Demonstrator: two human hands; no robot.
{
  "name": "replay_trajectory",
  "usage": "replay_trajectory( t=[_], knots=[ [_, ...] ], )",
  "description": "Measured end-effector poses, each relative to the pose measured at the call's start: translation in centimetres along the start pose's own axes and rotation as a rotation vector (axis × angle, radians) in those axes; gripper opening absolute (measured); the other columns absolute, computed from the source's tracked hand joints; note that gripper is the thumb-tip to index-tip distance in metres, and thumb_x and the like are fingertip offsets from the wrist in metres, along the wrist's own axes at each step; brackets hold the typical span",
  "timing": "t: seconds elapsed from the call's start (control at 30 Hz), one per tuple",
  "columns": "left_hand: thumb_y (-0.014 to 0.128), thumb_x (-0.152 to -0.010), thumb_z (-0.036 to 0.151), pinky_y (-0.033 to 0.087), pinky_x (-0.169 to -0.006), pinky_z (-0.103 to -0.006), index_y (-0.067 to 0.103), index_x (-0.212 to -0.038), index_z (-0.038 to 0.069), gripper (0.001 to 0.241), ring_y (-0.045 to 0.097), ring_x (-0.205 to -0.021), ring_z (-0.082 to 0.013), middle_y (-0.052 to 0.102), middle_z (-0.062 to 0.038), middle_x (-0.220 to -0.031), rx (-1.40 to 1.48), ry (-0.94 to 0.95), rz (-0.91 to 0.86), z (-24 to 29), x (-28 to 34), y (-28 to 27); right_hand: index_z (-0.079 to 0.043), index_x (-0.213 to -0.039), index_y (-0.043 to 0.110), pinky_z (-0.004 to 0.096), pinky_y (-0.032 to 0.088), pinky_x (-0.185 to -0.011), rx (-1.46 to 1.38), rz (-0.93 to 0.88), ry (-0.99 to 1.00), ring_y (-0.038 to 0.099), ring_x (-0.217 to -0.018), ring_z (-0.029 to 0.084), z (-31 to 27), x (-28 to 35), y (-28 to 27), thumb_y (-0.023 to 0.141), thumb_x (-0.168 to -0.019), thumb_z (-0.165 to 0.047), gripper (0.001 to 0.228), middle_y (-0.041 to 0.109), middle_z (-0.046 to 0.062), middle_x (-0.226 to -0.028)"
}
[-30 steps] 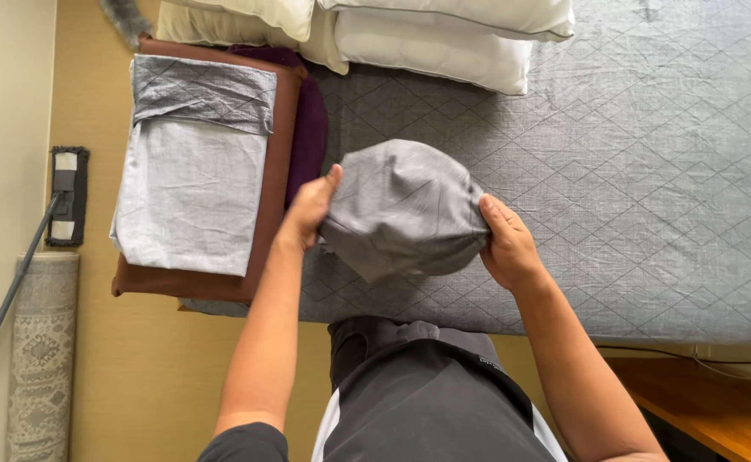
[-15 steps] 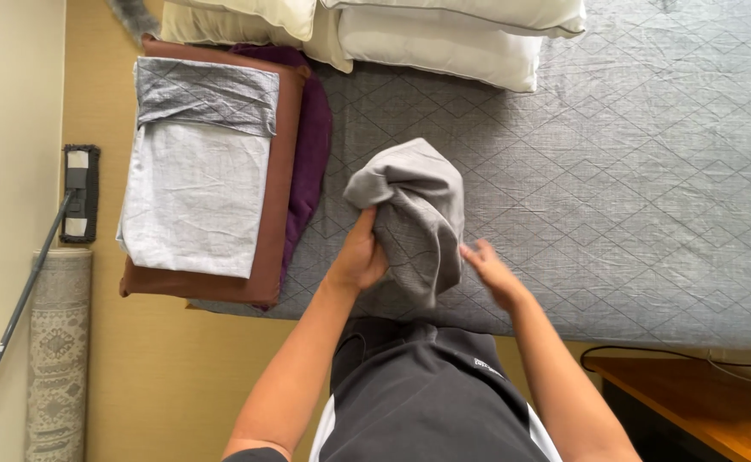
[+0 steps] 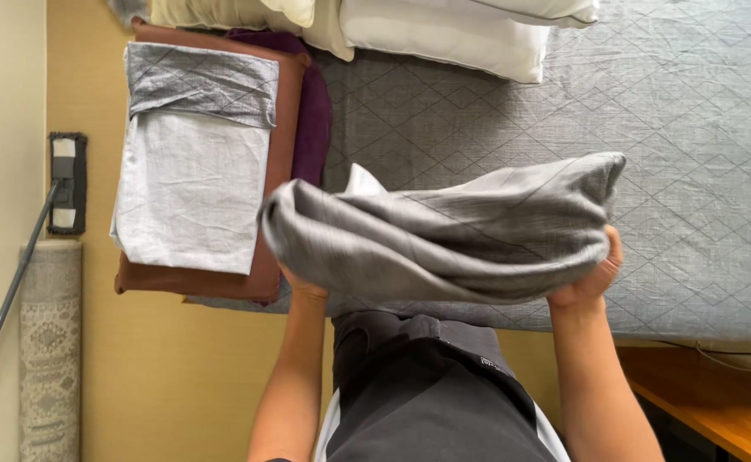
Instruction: The person smooths a gray patterned bedsheet on a bed, then folds a gray pillowcase and places it on the bed. They pick up a white pillow and insert it into the pillowcase, adjusting the fabric to fit.
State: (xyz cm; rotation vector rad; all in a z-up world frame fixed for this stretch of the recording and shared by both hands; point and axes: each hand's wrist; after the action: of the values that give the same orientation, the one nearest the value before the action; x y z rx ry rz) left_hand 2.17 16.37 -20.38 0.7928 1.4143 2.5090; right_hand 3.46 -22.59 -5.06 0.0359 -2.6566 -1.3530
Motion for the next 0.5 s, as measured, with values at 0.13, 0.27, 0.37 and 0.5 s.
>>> replay_trajectory(
  t=[0.13,0.27,0.37,0.5],
  knots=[
    [0.055,-0.105,0.045,0.043,-0.110,-0.0434,0.052,-0.146,-0.001,0.061,0.056,-0.126,-0.0310,0.056,-0.019,-0.139,-0.214,-0.004,0.053,-0.3,0.0,-1.1,-0.003,-0.146,0.050,0.051,0.044,-0.121,-0.020,0.043,0.103,0.058,-0.136,0.029,1.3,-0.2,-4.3,0.062,-0.100,-0.028,0.053,0.055,0.016,-0.147],
    [0.059,-0.106,0.037,0.042,-0.107,-0.0415,0.054,-0.143,-0.003,0.054,0.057,-0.123,-0.0308,0.057,-0.021,-0.135,-0.423,0.001,0.119,-1.5,-0.1,-3.3,-0.005,-0.146,0.050,0.051,0.042,-0.108,0.163,0.220,0.373,0.054,-0.130,0.032,0.8,0.7,-3.9,0.065,-0.088,-0.053,0.077,0.054,0.015,-0.144],
    [0.062,-0.106,0.031,0.042,-0.105,-0.0401,0.056,-0.140,-0.005,0.050,0.057,-0.120,-0.0307,0.057,-0.022,-0.132,-0.563,0.014,0.175,-6.7,-2.5,-13.7,-0.001,-0.151,0.048,0.047,0.041,-0.115,0.187,-0.079,0.127,0.051,-0.137,0.031,-1.6,0.7,3.9,0.069,-0.094,-0.045,0.075,0.053,0.017,-0.148],
    [0.068,-0.096,0.035,0.044,-0.109,-0.0410,0.059,-0.139,0.001,0.056,0.061,-0.125,-0.0300,0.064,-0.020,-0.137,-0.887,0.083,0.418,-7.8,-7.5,-10.2,-0.004,-0.149,0.049,0.048,0.046,-0.111,0.025,-0.040,0.247,0.053,-0.137,0.030,-0.9,0.5,5.2,0.064,-0.099,-0.045,0.066,0.059,0.015,-0.147]
  ],
)
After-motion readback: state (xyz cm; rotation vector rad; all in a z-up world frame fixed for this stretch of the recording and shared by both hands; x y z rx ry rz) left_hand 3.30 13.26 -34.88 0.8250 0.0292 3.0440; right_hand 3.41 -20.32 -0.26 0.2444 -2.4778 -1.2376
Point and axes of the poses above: each hand's wrist, its own x-axis away from the middle knuckle, its own y-axis out of the palm, z = x × y
